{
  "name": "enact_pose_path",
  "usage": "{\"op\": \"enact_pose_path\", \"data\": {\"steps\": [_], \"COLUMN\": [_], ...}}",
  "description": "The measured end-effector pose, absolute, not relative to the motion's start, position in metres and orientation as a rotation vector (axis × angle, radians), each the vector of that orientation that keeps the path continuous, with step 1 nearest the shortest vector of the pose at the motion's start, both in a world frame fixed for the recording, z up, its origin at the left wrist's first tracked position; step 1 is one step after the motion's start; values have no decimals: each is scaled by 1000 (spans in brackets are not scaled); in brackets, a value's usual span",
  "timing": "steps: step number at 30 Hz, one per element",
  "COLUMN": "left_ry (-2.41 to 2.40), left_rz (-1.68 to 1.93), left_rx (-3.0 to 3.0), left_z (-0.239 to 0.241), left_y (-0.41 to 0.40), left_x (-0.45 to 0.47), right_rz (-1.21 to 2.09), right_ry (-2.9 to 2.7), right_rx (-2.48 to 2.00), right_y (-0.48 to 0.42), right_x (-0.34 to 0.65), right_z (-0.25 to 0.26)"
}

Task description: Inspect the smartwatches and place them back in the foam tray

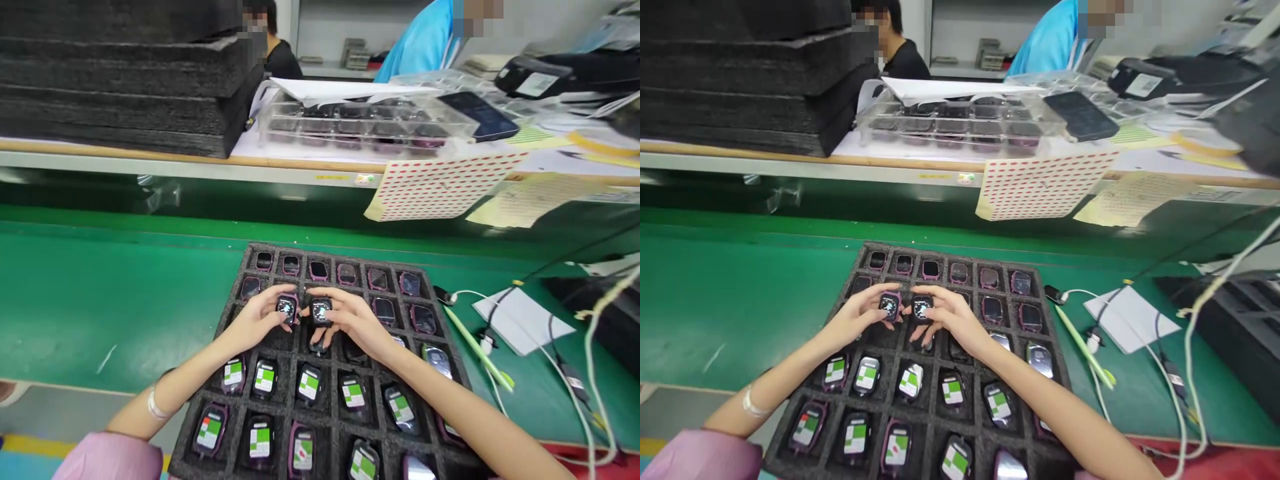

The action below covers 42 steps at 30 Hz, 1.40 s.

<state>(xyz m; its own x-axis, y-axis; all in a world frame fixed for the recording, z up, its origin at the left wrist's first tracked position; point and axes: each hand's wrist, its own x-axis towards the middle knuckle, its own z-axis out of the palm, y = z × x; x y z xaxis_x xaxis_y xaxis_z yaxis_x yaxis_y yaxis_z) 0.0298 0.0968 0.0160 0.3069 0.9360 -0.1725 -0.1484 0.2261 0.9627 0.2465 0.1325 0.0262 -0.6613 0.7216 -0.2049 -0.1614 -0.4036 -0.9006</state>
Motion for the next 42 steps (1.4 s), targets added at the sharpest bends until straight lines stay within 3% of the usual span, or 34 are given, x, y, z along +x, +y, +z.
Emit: {"op": "enact_pose_path", "data": {"steps": [22, 24, 29, 31, 42], "left_ry": [962, 933, 913, 928, 956], "left_rz": [1098, 1107, 1117, 1119, 1155], "left_rx": [1106, 1086, 1037, 1022, 983], "left_z": [30, 35, 45, 46, 48], "left_y": [99, 97, 85, 79, 67], "left_x": [17, 13, 7, 6, -3], "right_rz": [1974, 1841, 1012, 821, 610], "right_ry": [-1618, -1838, -2467, -2560, -2557], "right_rx": [-783, -847, -818, -713, -883], "right_y": [125, 124, 121, 119, 116], "right_x": [239, 234, 211, 201, 235], "right_z": [25, 22, 15, 11, 34]}}
